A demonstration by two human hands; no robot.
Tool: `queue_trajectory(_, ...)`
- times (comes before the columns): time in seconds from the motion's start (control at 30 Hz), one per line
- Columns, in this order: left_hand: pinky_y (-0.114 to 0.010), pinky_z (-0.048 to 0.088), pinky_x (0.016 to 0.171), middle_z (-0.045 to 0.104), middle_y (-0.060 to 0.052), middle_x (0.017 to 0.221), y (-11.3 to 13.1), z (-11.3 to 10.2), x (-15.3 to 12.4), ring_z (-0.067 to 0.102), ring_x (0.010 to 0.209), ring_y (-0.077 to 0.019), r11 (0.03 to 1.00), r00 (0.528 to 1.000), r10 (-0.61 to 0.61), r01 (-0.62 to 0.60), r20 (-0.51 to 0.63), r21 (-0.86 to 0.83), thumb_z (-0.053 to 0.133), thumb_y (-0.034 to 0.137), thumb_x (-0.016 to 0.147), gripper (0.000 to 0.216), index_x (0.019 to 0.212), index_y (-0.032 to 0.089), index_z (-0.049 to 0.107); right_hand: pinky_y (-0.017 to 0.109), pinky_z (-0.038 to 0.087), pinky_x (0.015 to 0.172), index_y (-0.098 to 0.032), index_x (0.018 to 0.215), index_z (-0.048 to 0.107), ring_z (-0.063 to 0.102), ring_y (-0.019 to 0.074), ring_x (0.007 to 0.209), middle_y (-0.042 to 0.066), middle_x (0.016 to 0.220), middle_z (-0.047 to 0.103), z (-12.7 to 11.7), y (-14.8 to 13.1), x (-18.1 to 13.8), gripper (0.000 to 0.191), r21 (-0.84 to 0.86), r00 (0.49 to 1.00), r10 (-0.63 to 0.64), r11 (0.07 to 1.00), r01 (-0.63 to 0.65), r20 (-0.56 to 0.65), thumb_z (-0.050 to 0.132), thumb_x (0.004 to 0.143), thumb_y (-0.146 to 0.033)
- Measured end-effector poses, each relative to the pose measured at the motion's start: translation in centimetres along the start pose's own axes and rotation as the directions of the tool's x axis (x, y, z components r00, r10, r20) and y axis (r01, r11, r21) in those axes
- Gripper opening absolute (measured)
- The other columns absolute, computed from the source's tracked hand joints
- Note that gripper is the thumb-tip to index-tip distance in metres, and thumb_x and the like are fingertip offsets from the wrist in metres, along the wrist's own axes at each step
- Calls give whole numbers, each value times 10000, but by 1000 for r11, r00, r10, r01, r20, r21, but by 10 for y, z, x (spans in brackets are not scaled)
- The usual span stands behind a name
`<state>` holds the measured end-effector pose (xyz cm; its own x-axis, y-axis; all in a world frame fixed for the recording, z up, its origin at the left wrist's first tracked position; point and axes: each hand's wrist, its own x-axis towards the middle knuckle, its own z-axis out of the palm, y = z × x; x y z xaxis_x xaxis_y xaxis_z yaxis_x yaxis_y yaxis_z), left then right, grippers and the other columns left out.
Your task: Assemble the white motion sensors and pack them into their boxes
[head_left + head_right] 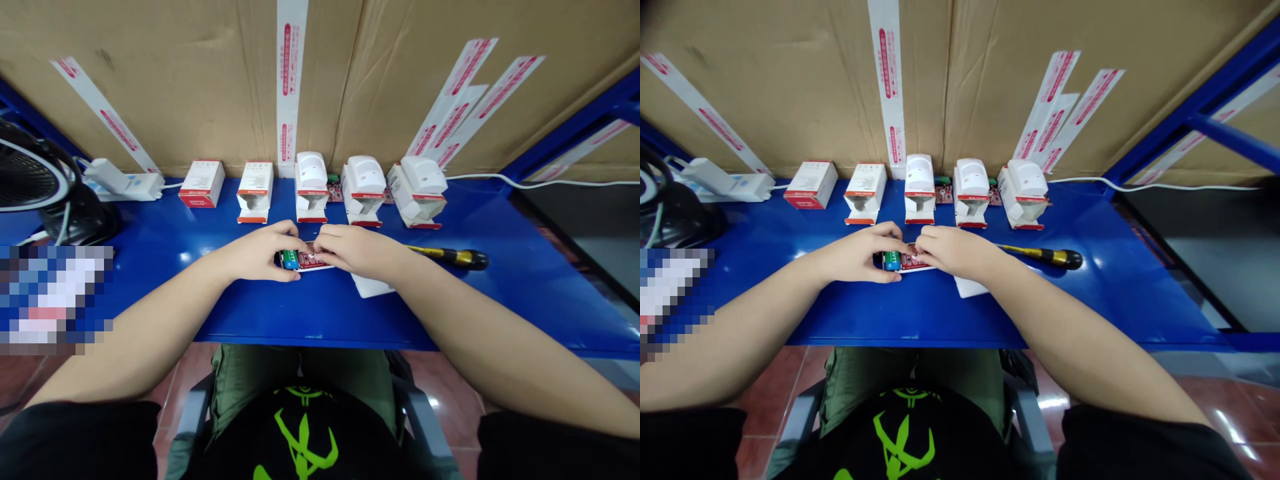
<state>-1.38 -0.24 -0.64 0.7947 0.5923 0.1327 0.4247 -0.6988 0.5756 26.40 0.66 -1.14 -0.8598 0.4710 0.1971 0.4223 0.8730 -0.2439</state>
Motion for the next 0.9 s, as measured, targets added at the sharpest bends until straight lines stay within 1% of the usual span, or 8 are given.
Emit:
queue_trajectory(0.1, -431, 604, 1045, 624, -72, 1187, -1, 0, 0, 683, 1042, -240, 1000, 1000, 27, -27, -7, -2, 844, 397, 920, 430, 1329, 269, 798, 356, 559, 821, -189, 1077, 754, 701, 220, 891, 99, 1028, 754, -9, 0, -3, 248, 165, 996, 88, 983, -84, -21, 523, 1096, -276)
queue_trajectory(0.23, -434, 603, 1048, 629, -78, 1184, -2, 1, 1, 680, 1042, -243, 999, 999, 52, -52, -9, 3, 842, 395, 925, 444, 1344, 256, 795, 342, 543, 794, -211, 957, 756, 687, 200, 839, 79, 975, 755, -14, -2, -3, 223, 236, 988, 145, 963, -130, -46, 553, 1047, -235)
queue_trajectory(0.4, -431, 602, 1048, 635, -80, 1189, -2, 0, 1, 684, 1049, -245, 999, 999, 51, -51, -10, 4, 845, 386, 923, 444, 1345, 258, 794, 321, 510, 747, -202, 884, 747, 661, 182, 787, 65, 911, 733, -12, -2, 1, 191, 238, 986, 165, 959, -153, -32, 605, 1008, -227)
queue_trajectory(0.9, -427, 603, 1026, 625, -73, 1185, -1, 1, 1, 671, 1002, -231, 999, 999, 39, -39, -10, -5, 843, 374, 910, 431, 1322, 257, 796, 341, 505, 750, -183, 925, 773, 646, 186, 774, 81, 938, 716, -10, -2, 3, 221, 211, 983, 183, 961, -180, 10, 574, 1007, -230)
